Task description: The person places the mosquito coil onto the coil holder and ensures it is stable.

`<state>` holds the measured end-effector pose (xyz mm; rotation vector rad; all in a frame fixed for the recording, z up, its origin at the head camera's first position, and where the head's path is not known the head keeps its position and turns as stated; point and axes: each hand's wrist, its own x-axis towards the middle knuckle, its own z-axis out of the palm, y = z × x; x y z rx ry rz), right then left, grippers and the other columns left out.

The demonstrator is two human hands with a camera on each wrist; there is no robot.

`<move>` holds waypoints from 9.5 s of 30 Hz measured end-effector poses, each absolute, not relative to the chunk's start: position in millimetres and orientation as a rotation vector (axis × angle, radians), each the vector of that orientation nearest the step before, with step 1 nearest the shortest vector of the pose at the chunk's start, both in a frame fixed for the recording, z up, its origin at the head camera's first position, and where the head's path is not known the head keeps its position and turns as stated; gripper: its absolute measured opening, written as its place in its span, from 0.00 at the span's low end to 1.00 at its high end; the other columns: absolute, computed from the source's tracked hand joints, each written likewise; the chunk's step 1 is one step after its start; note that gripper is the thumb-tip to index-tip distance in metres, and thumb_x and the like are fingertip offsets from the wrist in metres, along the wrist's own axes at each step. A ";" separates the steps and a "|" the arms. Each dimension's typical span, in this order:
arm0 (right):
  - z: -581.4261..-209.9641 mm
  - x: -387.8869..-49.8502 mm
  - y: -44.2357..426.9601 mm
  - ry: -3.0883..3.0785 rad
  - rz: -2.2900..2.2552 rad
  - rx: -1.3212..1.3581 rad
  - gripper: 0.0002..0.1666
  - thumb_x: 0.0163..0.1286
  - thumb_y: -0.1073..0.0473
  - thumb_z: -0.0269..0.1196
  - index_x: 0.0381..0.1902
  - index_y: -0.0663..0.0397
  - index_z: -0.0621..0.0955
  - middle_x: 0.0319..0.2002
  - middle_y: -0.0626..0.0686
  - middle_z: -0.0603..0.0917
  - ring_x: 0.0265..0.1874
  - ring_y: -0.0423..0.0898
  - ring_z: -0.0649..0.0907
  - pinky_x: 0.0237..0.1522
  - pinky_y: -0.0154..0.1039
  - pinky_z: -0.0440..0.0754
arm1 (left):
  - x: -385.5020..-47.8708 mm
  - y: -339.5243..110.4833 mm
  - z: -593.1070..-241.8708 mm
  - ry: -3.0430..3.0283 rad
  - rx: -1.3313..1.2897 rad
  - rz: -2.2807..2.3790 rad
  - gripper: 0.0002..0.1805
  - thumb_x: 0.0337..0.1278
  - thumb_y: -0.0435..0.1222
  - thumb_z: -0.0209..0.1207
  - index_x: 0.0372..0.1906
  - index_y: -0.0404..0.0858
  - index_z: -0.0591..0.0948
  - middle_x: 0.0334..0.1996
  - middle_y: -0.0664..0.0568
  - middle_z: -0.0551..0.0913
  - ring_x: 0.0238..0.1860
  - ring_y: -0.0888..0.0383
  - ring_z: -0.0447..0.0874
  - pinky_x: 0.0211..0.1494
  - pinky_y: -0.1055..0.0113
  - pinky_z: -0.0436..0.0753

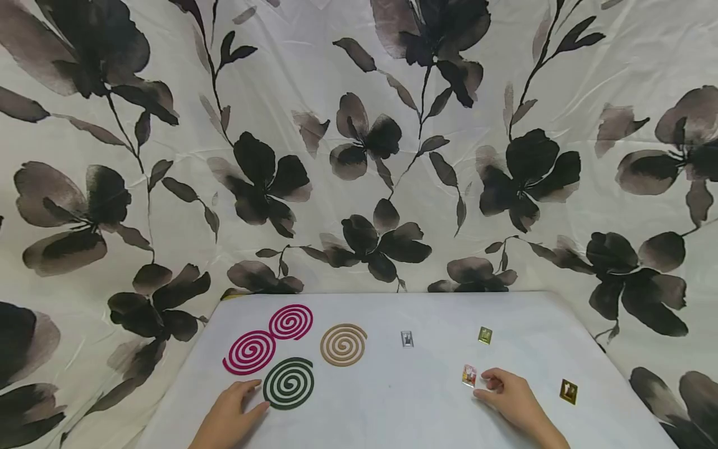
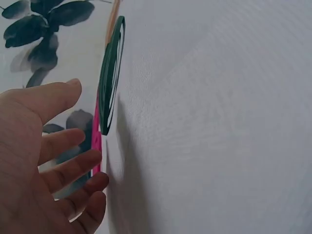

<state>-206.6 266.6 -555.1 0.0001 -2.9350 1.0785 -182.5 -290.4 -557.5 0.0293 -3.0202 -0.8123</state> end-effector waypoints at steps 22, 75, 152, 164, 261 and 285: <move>-555.9 -203.5 257.1 -2.808 1.279 -0.174 0.20 0.55 0.51 0.74 0.39 0.59 0.84 0.24 0.46 0.78 0.24 0.42 0.75 0.27 0.35 0.72 | -195.1 -285.0 -567.9 -2.945 0.035 -0.836 0.32 0.47 0.48 0.71 0.52 0.28 0.80 0.35 0.52 0.76 0.34 0.58 0.71 0.38 0.58 0.75; -535.5 -204.4 119.9 -2.533 1.826 0.272 0.16 0.59 0.58 0.72 0.39 0.65 0.82 0.26 0.47 0.80 0.22 0.38 0.76 0.24 0.30 0.75 | -210.3 -276.0 -573.3 -2.931 0.149 -0.875 0.31 0.48 0.48 0.70 0.53 0.33 0.80 0.29 0.54 0.71 0.30 0.57 0.66 0.30 0.62 0.65; -563.5 -202.1 -8.7 -2.715 1.924 0.312 0.28 0.58 0.61 0.71 0.52 0.73 0.78 0.15 0.44 0.79 0.12 0.39 0.76 0.24 0.32 0.78 | -208.6 -231.5 -571.0 -2.921 0.112 -0.852 0.27 0.49 0.48 0.69 0.51 0.35 0.83 0.29 0.54 0.73 0.31 0.53 0.68 0.33 0.55 0.67; -570.3 -189.8 -21.6 -2.561 2.143 -0.037 0.17 0.52 0.67 0.69 0.42 0.62 0.82 0.30 0.48 0.77 0.15 0.36 0.78 0.17 0.30 0.77 | -194.1 -231.0 -576.9 -2.684 0.355 -1.330 0.16 0.50 0.35 0.69 0.42 0.30 0.82 0.29 0.52 0.83 0.27 0.59 0.81 0.30 0.67 0.78; -526.9 -226.3 75.5 -2.147 2.416 -0.169 0.26 0.63 0.68 0.65 0.57 0.66 0.70 0.35 0.56 0.83 0.26 0.44 0.82 0.29 0.38 0.83 | -229.5 -118.1 -539.8 -1.987 0.246 -2.608 0.29 0.57 0.31 0.65 0.61 0.28 0.68 0.33 0.51 0.83 0.28 0.61 0.81 0.30 0.72 0.81; -518.1 -250.8 101.7 -2.047 2.498 -0.157 0.29 0.65 0.65 0.65 0.62 0.66 0.70 0.40 0.57 0.85 0.31 0.44 0.84 0.34 0.38 0.84 | -258.5 -89.0 -527.7 -1.936 0.116 -2.642 0.26 0.58 0.30 0.64 0.58 0.26 0.69 0.31 0.50 0.82 0.25 0.62 0.79 0.30 0.71 0.82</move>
